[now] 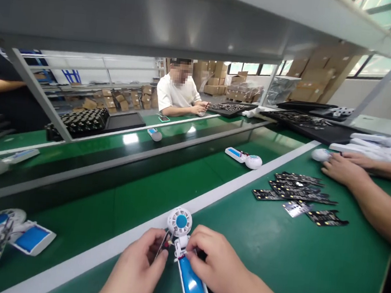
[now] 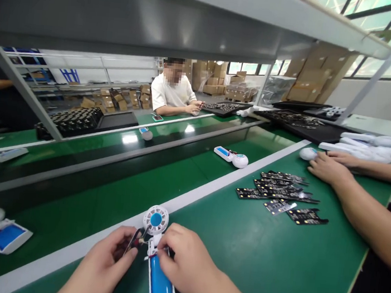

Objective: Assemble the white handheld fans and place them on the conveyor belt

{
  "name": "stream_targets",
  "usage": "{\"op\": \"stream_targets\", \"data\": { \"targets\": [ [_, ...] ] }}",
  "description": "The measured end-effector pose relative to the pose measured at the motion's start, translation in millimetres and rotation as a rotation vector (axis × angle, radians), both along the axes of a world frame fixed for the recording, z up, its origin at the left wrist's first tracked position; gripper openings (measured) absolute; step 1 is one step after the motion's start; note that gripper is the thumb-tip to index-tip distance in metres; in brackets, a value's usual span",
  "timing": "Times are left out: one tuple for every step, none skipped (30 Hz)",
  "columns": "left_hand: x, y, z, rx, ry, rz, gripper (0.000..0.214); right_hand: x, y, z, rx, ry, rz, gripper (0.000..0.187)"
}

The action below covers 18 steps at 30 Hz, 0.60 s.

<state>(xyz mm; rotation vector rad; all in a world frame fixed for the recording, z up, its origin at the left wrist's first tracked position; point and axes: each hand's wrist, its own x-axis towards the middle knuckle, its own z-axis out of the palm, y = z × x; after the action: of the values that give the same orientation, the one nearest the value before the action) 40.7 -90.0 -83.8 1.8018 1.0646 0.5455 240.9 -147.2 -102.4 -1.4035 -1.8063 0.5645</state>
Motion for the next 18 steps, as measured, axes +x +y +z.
{"op": "stream_targets", "data": {
  "targets": [
    [0.4, -1.8, -3.5, 0.006, -0.01, 0.008, 0.023, -0.6, -0.1, -1.7, -0.001, 0.01, -0.008, 0.017],
    [0.9, -3.1, -6.8, -0.003, -0.028, 0.015, 0.025, -0.8, -0.2, -2.8, -0.002, 0.018, -0.008, 0.017],
    [1.5, -4.1, -9.9, -0.02, -0.051, 0.023, 0.026, -0.7, -0.3, -3.5, -0.001, 0.021, -0.002, 0.016],
    [2.3, -5.1, -12.7, -0.036, -0.072, 0.033, 0.026, -0.5, -0.3, -3.9, 0.002, 0.021, 0.008, 0.015],
    [3.0, -6.0, -15.1, -0.048, -0.089, 0.044, 0.026, -0.3, -0.4, -4.0, 0.008, 0.017, 0.018, 0.015],
    [3.8, -6.9, -17.0, -0.051, -0.1, 0.053, 0.026, -0.3, -0.4, -4.2, 0.012, 0.009, 0.026, 0.015],
    [4.5, -7.8, -18.2, -0.042, -0.108, 0.061, 0.025, -0.5, -0.3, -4.4, 0.016, -0.003, 0.03, 0.016],
    [5.1, -8.6, -18.6, -0.019, -0.114, 0.067, 0.024, -1.1, -0.3, -4.7, 0.02, -0.016, 0.028, 0.017],
    [5.8, -9.2, -18.1, 0.017, -0.116, 0.067, 0.023, -2.1, -0.2, -5.1, 0.021, -0.027, 0.02, 0.018],
    [6.5, -9.6, -16.9, 0.069, -0.114, 0.064, 0.022, -3.4, -0.1, -5.5, 0.02, -0.034, 0.006, 0.019],
    [7.3, -9.8, -15.4, 0.133, -0.107, 0.059, 0.02, -5.1, -0.1, -5.8, 0.019, -0.035, -0.009, 0.019],
    [8.0, -9.7, -13.8, 0.205, -0.096, 0.053, 0.019, -7.0, -0.3, -5.9, 0.017, -0.031, -0.025, 0.02],
    [8.5, -9.4, -12.7, 0.277, -0.082, 0.047, 0.019, -9.0, -0.7, -5.8, 0.014, -0.026, -0.04, 0.02],
    [8.9, -8.9, -12.2, 0.348, -0.068, 0.038, 0.019, -11.2, -1.4, -5.4, 0.011, -0.023, -0.054, 0.02],
    [8.9, -8.3, -12.6, 0.42, -0.058, 0.025, 0.021, -13.3, -2.3, -4.7, 0.006, -0.024, -0.066, 0.019],
    [8.5, -7.6, -13.9, 0.492, -0.054, 0.005, 0.022, -15.2, -3.5, -3.9, 0.0, -0.026, -0.077, 0.019],
    [7.8, -6.9, -15.8, 0.561, -0.052, -0.026, 0.025, -17.0, -4.8, -2.9, -0.009, -0.029, -0.089, 0.019],
    [6.7, -6.2, -18.1, 0.628, -0.05, -0.061, 0.028, -18.6, -6.1, -2.0, -0.021, -0.03, -0.103, 0.018]
  ]
}}
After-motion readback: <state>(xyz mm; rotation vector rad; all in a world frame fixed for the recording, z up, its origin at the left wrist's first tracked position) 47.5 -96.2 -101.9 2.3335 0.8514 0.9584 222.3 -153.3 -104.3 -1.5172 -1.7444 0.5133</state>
